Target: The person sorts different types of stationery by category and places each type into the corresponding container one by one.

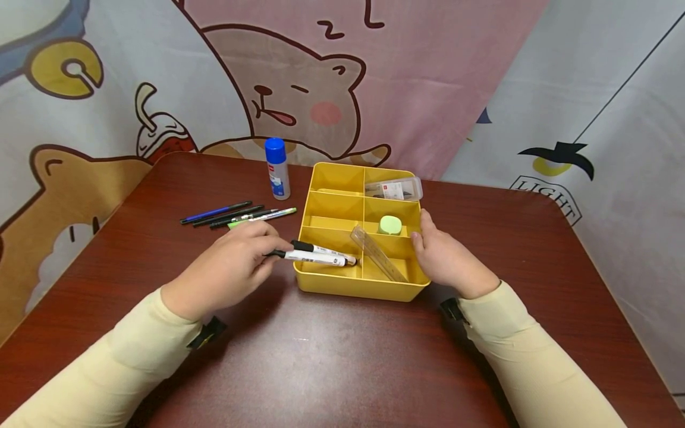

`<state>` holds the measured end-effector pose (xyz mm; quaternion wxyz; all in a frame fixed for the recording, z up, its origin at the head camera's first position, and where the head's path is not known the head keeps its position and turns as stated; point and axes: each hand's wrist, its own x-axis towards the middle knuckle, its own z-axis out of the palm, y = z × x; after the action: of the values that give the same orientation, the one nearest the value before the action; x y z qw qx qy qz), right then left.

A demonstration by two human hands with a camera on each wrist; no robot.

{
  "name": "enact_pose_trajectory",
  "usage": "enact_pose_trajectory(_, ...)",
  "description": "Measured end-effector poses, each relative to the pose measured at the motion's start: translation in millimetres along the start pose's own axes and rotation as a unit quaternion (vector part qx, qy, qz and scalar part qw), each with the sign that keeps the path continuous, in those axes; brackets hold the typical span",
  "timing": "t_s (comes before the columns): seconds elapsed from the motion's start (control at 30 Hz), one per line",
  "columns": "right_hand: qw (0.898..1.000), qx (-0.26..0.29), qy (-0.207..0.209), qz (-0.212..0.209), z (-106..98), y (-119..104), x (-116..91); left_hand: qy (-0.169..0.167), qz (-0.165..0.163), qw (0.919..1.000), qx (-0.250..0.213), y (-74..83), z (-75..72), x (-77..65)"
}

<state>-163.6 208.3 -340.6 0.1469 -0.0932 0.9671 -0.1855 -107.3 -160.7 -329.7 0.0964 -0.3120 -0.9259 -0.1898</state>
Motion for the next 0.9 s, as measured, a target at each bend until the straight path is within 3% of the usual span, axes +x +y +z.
enact_pose_trajectory(0.53, 1.000, -0.004, 0.008, -0.002, 0.2, -0.8, -0.6, 0.034, 0.039, 0.9987, 0.003, 7.5, 12.4, 2.4)
enact_pose_trajectory(0.9, 1.000, -0.004, 0.009, -0.002, 0.5, -0.8, -0.5, 0.028, 0.037, 0.9989, 0.000, 11.8, 19.5, 3.4)
